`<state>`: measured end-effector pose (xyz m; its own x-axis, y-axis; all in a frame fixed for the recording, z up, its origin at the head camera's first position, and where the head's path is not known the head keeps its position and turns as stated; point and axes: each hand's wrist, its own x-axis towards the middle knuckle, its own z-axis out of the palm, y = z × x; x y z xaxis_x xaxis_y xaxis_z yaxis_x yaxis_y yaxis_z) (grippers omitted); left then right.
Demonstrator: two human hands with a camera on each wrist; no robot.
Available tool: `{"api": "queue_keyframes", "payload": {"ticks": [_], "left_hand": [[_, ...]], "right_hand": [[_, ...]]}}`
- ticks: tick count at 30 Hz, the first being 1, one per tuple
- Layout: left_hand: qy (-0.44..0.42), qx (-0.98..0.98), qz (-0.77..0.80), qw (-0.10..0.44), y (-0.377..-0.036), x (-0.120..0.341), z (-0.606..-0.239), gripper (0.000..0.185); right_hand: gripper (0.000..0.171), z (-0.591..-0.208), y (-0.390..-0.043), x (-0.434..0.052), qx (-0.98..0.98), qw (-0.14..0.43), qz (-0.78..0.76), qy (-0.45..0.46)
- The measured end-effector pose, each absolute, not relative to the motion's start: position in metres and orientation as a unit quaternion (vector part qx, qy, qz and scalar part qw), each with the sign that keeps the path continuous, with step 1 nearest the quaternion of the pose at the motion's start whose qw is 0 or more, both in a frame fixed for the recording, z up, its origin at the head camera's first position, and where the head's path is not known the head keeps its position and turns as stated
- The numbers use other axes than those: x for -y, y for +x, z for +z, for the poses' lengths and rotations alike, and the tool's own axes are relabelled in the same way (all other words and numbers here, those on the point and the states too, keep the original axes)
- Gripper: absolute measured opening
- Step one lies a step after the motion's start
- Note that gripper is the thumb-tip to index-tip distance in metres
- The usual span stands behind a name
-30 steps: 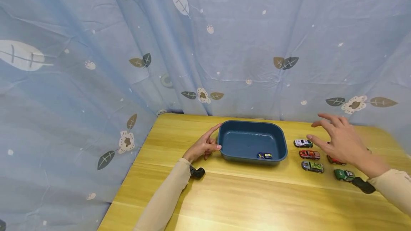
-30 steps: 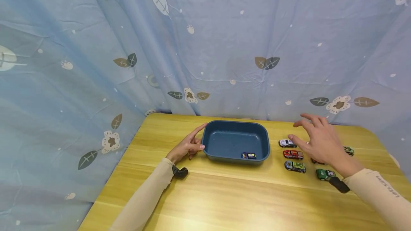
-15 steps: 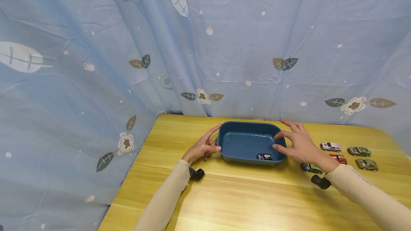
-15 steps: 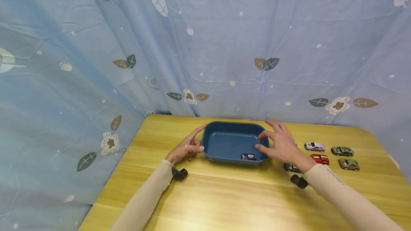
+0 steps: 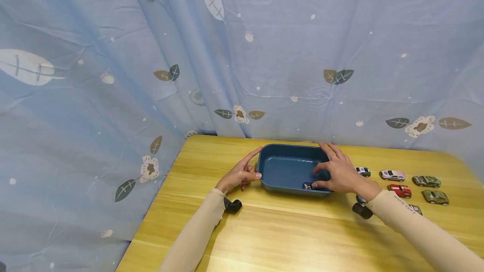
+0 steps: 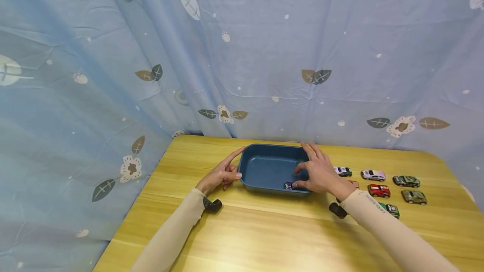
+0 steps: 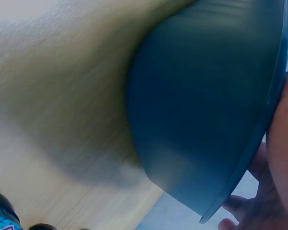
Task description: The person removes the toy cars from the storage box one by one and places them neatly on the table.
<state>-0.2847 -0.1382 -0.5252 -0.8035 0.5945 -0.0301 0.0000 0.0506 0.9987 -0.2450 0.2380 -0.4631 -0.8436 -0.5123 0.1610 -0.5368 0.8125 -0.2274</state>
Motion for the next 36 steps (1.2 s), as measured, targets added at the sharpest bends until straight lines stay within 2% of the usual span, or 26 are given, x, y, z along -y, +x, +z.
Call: {"api": "queue_keyframes", "payload": {"ticks": [8, 16, 30, 36], "left_hand": [[0.213, -0.692, 0.652, 0.226, -0.283, 0.139, -0.523, 0.089], [0.218, -0.692, 0.651, 0.225, -0.284, 0.138, -0.522, 0.088], [0.222, -0.686, 0.653, 0.232, -0.284, 0.138, -0.522, 0.089], [0.223, -0.686, 0.653, 0.231, -0.283, 0.139, -0.521, 0.089]], "right_hand": [[0.024, -0.462, -0.245, -0.236, 0.945, 0.032, 0.142, 0.292], [0.029, -0.462, -0.244, -0.225, 0.935, 0.049, 0.096, 0.337], [0.018, -0.460, -0.242, -0.226, 0.931, 0.023, 0.111, 0.348], [0.020, -0.452, -0.238, -0.231, 0.927, 0.057, 0.117, 0.351]]}}
